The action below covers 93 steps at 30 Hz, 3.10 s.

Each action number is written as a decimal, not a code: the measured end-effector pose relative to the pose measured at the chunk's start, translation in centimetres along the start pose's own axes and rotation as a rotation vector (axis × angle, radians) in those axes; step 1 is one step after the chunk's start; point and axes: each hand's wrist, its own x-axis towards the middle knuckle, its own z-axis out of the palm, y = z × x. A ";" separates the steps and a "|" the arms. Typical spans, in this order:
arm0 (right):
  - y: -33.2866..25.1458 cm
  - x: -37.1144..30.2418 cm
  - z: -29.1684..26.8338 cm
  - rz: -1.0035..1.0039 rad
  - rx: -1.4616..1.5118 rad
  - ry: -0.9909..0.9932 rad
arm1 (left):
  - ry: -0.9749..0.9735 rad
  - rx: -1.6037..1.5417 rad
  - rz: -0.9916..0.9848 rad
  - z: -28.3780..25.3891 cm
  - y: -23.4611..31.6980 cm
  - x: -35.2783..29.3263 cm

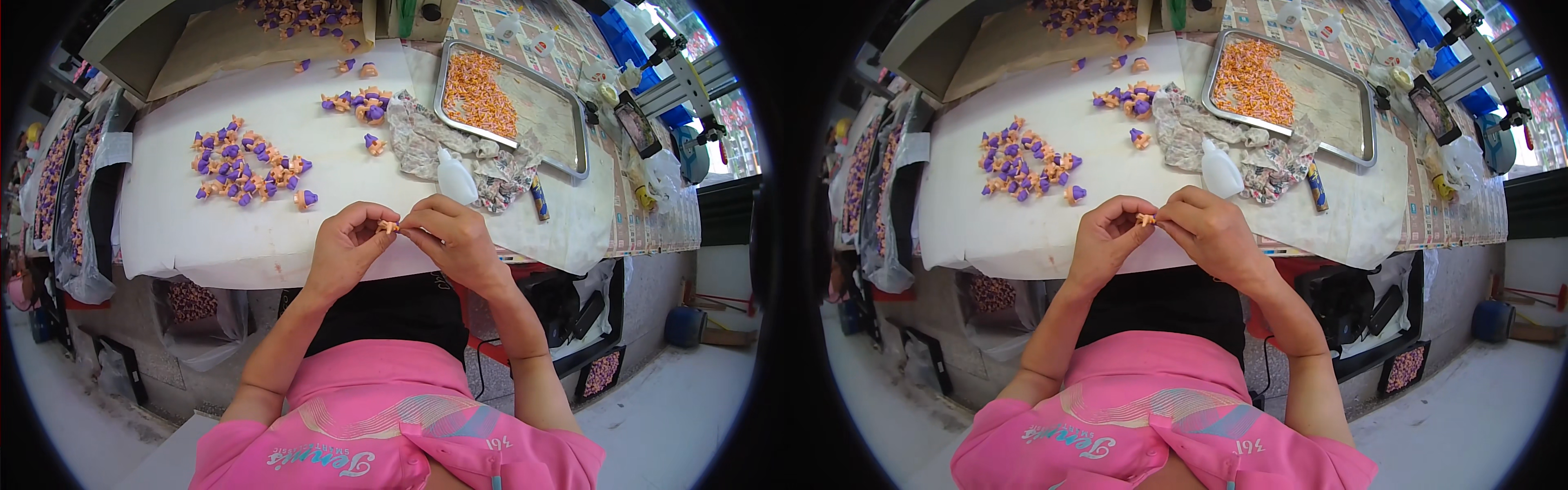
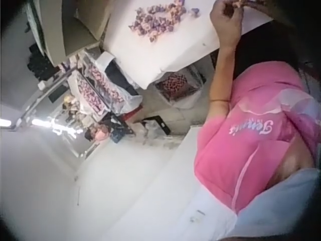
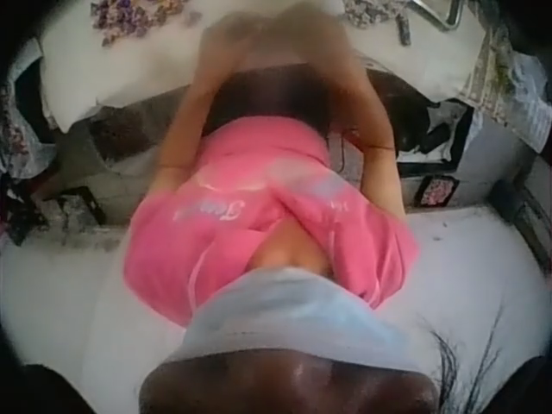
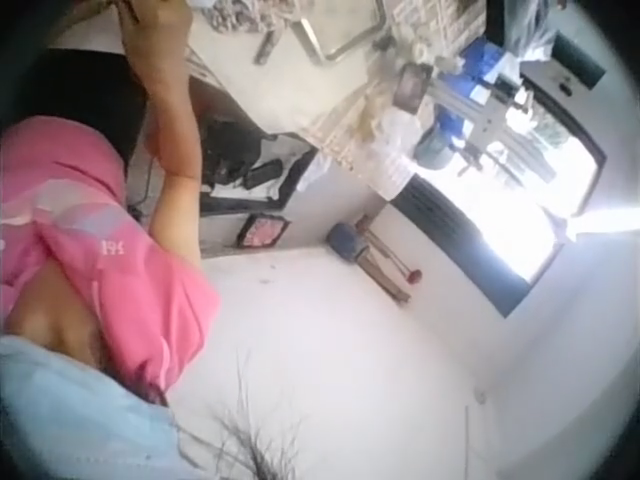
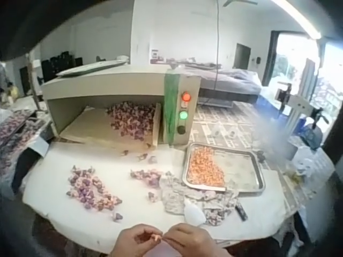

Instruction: Applying glue and attaching small orange pieces to flower-shaped toy components at a factory workstation.

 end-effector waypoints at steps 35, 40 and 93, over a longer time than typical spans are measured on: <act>-1.2 -1.8 2.6 0.306 0.201 0.116 | -0.043 0.054 0.103 -1.0 -0.8 -0.4; -1.3 -2.1 2.8 0.290 0.180 0.113 | -0.062 0.024 0.072 -1.2 -0.9 -0.5; 2.9 -0.9 -4.9 0.375 -0.438 0.325 | 0.068 1.202 0.791 1.2 3.8 10.5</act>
